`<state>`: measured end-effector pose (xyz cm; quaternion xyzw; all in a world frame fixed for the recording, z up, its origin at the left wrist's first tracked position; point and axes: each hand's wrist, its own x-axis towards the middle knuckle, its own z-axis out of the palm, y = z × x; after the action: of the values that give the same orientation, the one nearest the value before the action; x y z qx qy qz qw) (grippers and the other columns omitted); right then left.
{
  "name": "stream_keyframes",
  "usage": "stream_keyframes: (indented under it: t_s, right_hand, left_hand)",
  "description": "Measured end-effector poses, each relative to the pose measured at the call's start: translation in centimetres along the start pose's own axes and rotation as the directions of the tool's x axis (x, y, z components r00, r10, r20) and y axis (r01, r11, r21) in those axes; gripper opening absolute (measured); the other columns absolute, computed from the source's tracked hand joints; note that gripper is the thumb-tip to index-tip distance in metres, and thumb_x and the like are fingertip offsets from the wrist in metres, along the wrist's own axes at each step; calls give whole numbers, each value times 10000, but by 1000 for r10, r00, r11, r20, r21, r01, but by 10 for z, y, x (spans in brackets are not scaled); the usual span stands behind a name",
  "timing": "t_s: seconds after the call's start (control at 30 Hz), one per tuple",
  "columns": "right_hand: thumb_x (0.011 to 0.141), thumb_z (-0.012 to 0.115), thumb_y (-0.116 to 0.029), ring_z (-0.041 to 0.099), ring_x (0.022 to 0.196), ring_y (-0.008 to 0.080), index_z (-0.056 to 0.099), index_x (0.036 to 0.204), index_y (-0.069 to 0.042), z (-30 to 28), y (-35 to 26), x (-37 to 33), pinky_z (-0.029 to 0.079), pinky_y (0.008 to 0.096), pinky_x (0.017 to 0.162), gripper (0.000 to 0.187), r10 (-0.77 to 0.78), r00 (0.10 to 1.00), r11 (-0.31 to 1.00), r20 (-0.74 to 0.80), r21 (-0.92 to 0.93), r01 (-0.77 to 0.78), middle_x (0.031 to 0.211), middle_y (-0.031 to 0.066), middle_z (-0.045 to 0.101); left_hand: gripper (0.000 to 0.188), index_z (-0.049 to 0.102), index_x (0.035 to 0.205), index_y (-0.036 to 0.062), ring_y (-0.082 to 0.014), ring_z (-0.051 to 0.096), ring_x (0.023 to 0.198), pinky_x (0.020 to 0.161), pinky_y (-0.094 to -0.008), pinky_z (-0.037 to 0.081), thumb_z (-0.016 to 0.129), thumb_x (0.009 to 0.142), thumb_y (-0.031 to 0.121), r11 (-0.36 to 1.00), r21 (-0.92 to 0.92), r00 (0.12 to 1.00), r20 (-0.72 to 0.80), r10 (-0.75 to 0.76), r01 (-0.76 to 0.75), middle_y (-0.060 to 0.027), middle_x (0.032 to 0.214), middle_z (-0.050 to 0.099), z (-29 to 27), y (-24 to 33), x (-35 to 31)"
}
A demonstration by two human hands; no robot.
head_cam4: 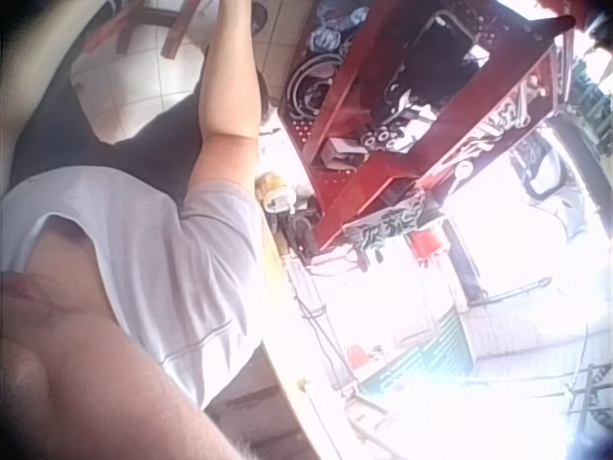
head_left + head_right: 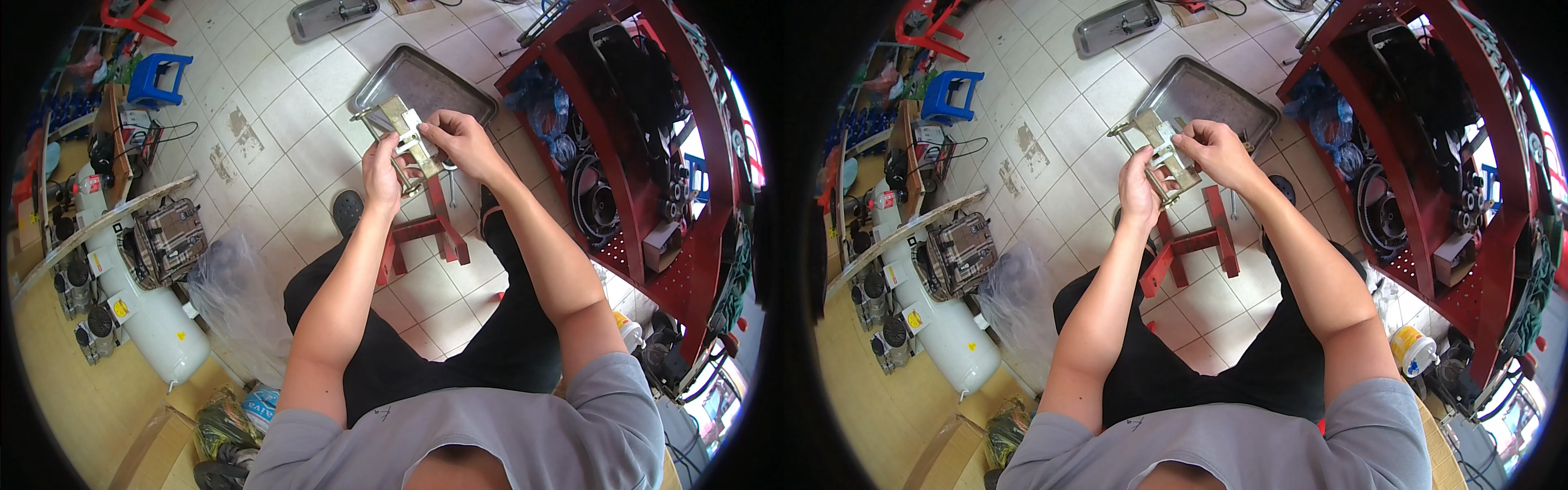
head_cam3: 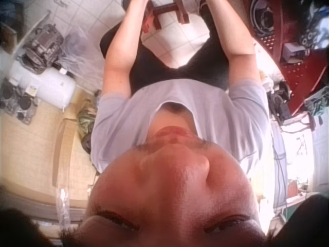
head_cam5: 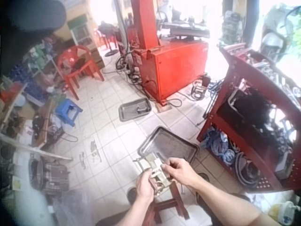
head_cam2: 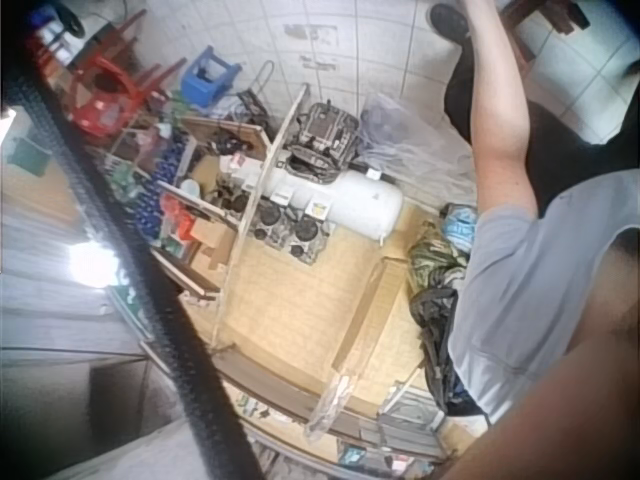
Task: The person sits on a low stool and assembles a metal mechanism using a screw, a nut, and a flat metal plate. They insert the screw through the plate, tighten the nut by hand, and then attach a white plastic component to the assembly.
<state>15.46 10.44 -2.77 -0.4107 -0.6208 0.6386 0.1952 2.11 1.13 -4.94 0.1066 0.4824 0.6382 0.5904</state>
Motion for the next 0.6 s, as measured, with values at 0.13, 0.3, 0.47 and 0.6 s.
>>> stream_keyframes:
  t_s: [0.13,0.3,0.47,0.6]
  right_hand:
    - [892,623,-256,506,553,84,591,763,5,1,-1,0,439,279,516,293,2,1000,1000,-5,6,-2,595,25,530]
    - [892,621,-252,510,560,89,588,761,13,0,-2,0,449,282,522,298,0,1000,1000,-22,-25,-1,604,31,536]
    - [905,599,-302,512,558,99,598,772,18,-1,1,1,451,292,538,347,10,1000,998,-24,-54,-12,613,43,545]
    - [954,514,-372,503,561,86,621,840,3,0,-2,1,396,256,520,406,66,997,997,-47,44,-63,639,9,540]
  left_hand:
    - [410,512,1115,19,-229,649,821,612,-355,546,397,932,366,998,-53,999,43,-24,26,-118,973,635,-5,-3,2]
    - [457,492,1119,34,-252,632,856,655,-393,536,340,928,420,993,-104,998,49,-46,51,-131,1005,625,-7,-5,3]
    - [470,496,1122,36,-247,635,855,627,-382,535,337,923,430,992,-103,997,36,-63,67,-131,1022,623,-3,-3,1]
    - [483,515,1137,36,-237,648,845,615,-374,534,367,907,435,982,-168,996,29,-80,83,-117,1021,632,-7,-4,4]
